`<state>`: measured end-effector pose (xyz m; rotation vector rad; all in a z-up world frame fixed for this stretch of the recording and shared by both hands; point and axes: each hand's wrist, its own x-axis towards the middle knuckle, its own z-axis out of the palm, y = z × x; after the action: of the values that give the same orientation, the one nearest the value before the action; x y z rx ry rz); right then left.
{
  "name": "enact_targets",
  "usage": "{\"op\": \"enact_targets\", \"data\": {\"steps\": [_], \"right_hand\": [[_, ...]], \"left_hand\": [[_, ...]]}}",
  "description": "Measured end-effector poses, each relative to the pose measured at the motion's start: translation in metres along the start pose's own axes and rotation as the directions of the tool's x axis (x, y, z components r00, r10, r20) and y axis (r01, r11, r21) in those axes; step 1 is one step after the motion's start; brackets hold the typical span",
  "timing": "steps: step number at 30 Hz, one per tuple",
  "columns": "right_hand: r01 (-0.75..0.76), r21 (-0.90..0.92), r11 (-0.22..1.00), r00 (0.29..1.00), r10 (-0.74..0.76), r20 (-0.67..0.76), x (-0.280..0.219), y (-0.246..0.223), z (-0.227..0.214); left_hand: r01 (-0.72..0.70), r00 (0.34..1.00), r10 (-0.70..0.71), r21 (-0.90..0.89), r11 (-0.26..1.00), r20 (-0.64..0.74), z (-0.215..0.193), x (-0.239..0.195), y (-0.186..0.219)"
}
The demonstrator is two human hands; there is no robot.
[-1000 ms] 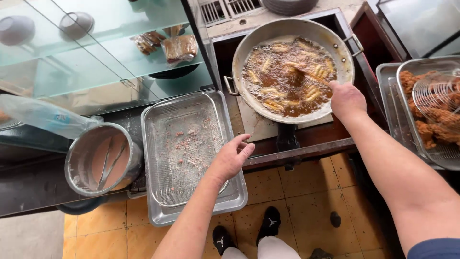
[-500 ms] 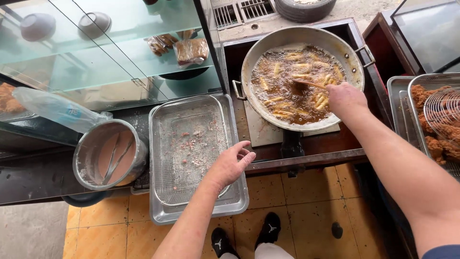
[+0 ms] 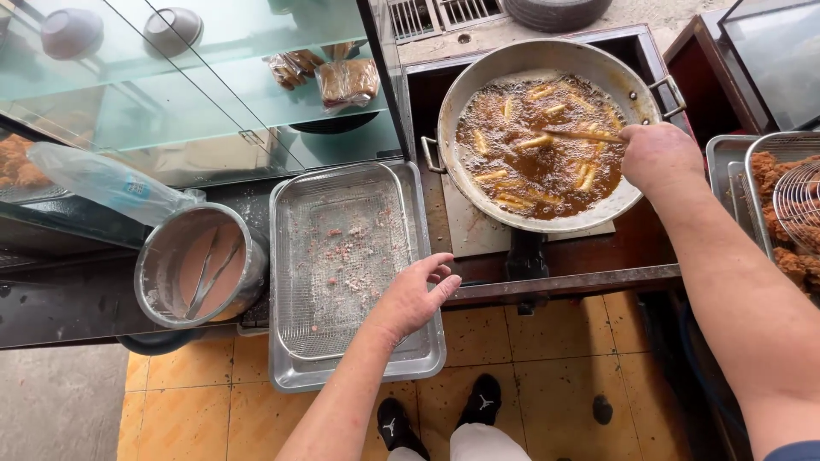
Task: Deep-frying food items in a large pan of oil using a wooden spatula.
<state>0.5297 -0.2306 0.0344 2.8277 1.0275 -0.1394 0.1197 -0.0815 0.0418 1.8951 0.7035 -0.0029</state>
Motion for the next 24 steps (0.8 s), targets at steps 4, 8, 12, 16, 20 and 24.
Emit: {"op": "enact_targets", "data": {"steps": [4, 8, 12, 16, 20, 24], "right_hand": [[0.022, 0.030, 0.999, 0.997, -0.019, -0.074, 0.001, -0.010, 0.002], [0.026, -0.009, 1.000, 1.000, -0.026, -0.007, 0.005, -0.019, 0.004], [0.042, -0.035, 0.999, 0.997, -0.039, 0.068, -0.016, -0.025, -0.016], [0.033, -0.015, 0.999, 0.993, -0.031, 0.114, -0.028, -0.012, -0.018], [0.048, 0.061, 0.997, 0.998, -0.050, 0.044, -0.032, 0.007, -0.012], [-0.011, 0.141, 0.990, 0.999, 0.005, 0.040, -0.044, 0.004, -0.022]], "left_hand": [[-0.018, 1.000, 0.019, 0.052, 0.998, -0.009, 0.006, 0.002, 0.000], [-0.015, 1.000, 0.014, 0.043, 0.999, 0.014, 0.012, 0.005, 0.006], [-0.023, 0.999, 0.022, 0.013, 1.000, 0.028, 0.013, 0.004, 0.012], [-0.082, 0.997, 0.082, -0.027, 0.996, 0.000, 0.013, 0.014, 0.007], [-0.145, 0.988, 0.141, -0.047, 0.988, -0.064, 0.006, 0.029, 0.007], [-0.169, 0.974, 0.158, -0.059, 0.984, -0.160, -0.005, 0.040, 0.011]]}}
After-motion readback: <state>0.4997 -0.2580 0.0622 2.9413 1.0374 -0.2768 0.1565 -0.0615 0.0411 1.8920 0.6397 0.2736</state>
